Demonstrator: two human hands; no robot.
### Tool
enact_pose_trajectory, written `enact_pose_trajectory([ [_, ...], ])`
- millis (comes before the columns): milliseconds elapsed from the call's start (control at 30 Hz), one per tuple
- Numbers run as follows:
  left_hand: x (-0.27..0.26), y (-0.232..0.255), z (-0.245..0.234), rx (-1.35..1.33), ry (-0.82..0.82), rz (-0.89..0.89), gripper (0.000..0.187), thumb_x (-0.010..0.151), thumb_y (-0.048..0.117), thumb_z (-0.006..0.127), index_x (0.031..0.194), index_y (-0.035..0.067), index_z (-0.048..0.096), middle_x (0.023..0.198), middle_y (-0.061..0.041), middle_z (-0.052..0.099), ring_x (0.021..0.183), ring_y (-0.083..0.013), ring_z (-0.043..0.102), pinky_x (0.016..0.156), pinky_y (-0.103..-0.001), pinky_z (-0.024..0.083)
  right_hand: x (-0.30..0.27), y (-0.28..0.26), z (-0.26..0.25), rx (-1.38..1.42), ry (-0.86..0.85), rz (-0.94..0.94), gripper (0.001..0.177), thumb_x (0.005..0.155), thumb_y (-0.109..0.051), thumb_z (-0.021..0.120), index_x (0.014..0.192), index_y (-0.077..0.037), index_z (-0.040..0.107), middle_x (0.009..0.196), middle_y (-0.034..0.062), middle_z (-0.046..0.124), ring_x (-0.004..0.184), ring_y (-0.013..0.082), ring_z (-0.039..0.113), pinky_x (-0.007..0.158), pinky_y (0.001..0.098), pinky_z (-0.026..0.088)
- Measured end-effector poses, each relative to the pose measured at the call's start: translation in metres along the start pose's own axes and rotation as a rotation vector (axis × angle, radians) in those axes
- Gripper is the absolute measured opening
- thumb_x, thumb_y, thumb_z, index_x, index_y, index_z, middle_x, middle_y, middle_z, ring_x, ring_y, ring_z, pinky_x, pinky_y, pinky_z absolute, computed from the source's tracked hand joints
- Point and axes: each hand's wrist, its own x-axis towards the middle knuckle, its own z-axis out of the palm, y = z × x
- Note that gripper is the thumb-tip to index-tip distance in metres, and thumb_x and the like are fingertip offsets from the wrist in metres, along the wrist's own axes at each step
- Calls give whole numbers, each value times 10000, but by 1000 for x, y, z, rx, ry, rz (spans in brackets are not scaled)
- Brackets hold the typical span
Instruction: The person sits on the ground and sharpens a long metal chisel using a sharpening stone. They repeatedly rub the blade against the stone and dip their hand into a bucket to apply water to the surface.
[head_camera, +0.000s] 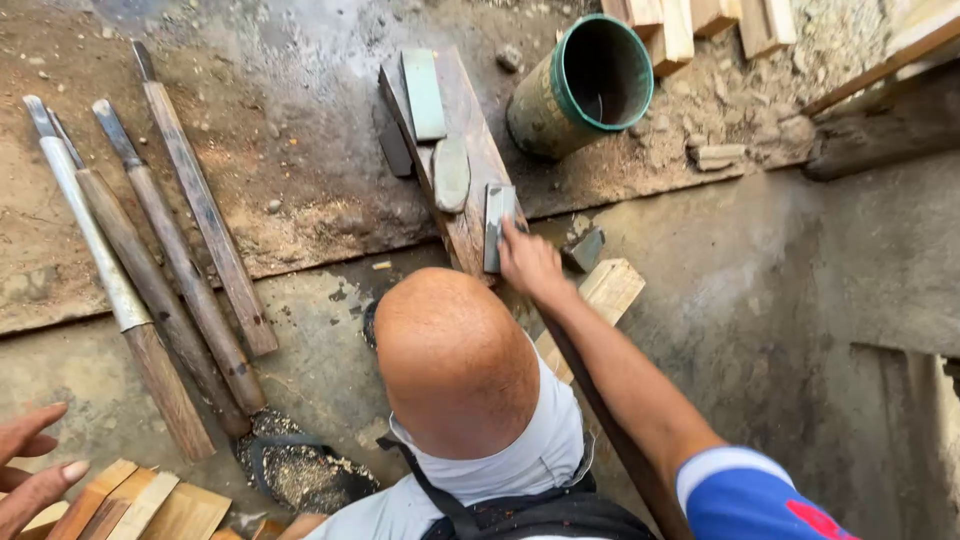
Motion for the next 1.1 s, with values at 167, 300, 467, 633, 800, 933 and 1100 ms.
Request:
enact_pose_trajectory([
  [167,-8,66,-18,14,-50,-61,871,774,264,830,1609,185,594,1198,-256,739,737,-325,751,631,-485,666,74,38,31,-196,614,-353,480,991,-342,549,1419,-126,515,810,207,725,681,437,692,575,545,565],
  [300,3,14,1,-61,-11,-59,925,745,206,836,1629,167,565,1235,-275,704,807,-337,807,758,-485,634,-17,9,15,-188,98,-82,610,1041,-316,441,1608,-139,302,689,227,696,565,410,695,510,515,569],
  [467,-8,35,-15,-10,-86,-14,852,822,270,815,1631,174,566,1217,-281,695,842,-343,748,778,-492,628,74,49,32,-172,562,-280,416,1017,-348,550,1407,-203,548,788,185,736,671,430,699,593,565,558],
  [633,19,78,-19,64,-9,-45,879,735,236,849,1570,170,583,1212,-257,743,790,-328,789,796,-491,581,41,24,18,-183,383,-173,536,1006,-371,526,1510,-208,445,835,271,713,747,495,700,699,617,569],
  [800,-1,44,-11,35,-21,-46,880,760,161,831,1596,119,558,1266,-314,672,766,-348,797,705,-475,644,29,28,35,-164,196,-93,604,975,-364,514,1553,-238,393,778,280,702,703,481,707,691,613,572],
  [933,-6,76,-22,70,-88,-63,838,809,225,824,1604,151,570,1200,-286,711,777,-334,759,687,-493,653,62,43,42,-213,489,-261,456,1015,-373,537,1436,-203,503,832,205,719,695,453,692,601,599,557],
  [1100,-3,49,-13,58,1,-26,895,755,251,833,1600,152,556,1266,-266,714,833,-328,806,959,-557,477,-22,9,15,-192,78,-79,599,1039,-347,452,1596,-181,306,678,206,705,538,398,681,483,531,551],
])
